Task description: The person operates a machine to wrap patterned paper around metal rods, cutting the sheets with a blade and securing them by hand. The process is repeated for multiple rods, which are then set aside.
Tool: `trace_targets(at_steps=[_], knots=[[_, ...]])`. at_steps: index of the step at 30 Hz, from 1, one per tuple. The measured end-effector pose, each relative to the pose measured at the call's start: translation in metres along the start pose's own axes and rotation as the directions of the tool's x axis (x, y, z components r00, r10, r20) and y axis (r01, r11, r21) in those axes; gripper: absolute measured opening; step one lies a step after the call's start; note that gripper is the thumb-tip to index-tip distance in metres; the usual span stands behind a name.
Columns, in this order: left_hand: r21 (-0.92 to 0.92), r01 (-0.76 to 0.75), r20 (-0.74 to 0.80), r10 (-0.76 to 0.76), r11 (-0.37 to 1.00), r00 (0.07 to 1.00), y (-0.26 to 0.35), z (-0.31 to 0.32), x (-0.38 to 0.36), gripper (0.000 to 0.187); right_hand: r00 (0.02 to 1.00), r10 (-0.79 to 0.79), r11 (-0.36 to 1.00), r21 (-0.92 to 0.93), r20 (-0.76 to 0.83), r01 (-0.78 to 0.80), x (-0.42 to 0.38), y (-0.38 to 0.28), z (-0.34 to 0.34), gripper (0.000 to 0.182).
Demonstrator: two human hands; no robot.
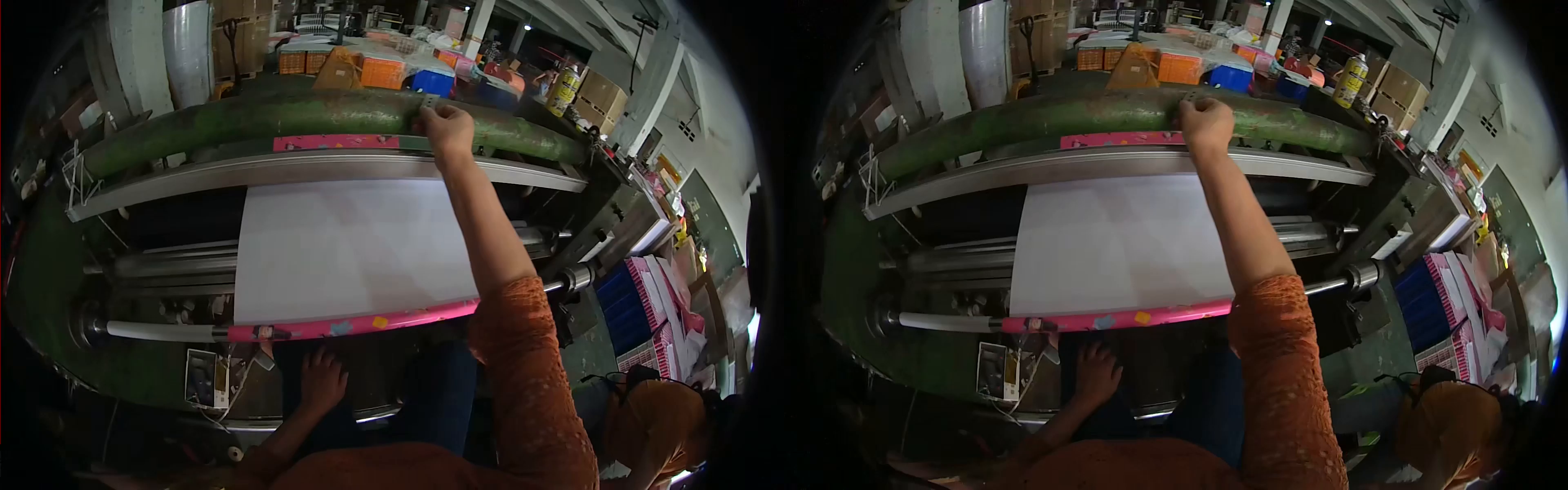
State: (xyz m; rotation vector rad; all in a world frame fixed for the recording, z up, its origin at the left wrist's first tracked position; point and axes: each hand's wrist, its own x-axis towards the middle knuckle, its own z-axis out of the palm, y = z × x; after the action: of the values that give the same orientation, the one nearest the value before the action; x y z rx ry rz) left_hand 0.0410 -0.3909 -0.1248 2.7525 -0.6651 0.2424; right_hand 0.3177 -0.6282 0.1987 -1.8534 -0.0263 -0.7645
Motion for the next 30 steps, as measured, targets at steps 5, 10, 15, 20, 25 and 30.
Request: trace_targets(at_steps=[5, 10, 15, 20, 25, 30], knots=[[-0.827, 0.391, 0.342, -0.191, 0.403, 0.92, 0.0, -0.017, 0.01, 0.013, 0.843, -0.199, 0.945, 0.325, 0.5, 0.03, -0.14, -0.004, -0.016, 0.004], [-0.999, -0.051, -0.044, -0.28, -0.017, 0.959, 0.052, -0.101, 0.036, 0.006, 0.553, -0.117, 0.983, 0.017, 0.825, 0.183, -0.28, 0.024, -0.062, 0.01], [-0.979, -0.054, -0.085, -0.155, 0.194, 0.984, 0.06, -0.075, 0.039, 0.007, 0.573, 0.156, 0.942, 0.052, 0.805, -0.33, -0.331, 0.045, -0.093, 0.011], [-0.985, 0.079, 0.06, -0.121, 0.155, 0.991, 0.078, -0.052, 0.039, 0.013, 0.63, 0.265, 0.889, 0.069, 0.73, -0.453, -0.355, 0.081, -0.121, 0.01], [-0.461, 0.074, -0.065, -0.117, 0.884, 0.991, 0.037, -0.027, 0.026, 0.023, 0.753, 0.45, 0.864, -0.447, 0.481, -0.231, -0.383, 0.142, -0.15, 0.011], [0.064, -0.005, -0.023, 0.007, 0.998, 1.0, -0.001, 0.016, -0.002, 0.023, 0.813, 0.403, 0.811, -0.575, 0.421, -0.105, -0.405, 0.156, -0.153, 0.013]])
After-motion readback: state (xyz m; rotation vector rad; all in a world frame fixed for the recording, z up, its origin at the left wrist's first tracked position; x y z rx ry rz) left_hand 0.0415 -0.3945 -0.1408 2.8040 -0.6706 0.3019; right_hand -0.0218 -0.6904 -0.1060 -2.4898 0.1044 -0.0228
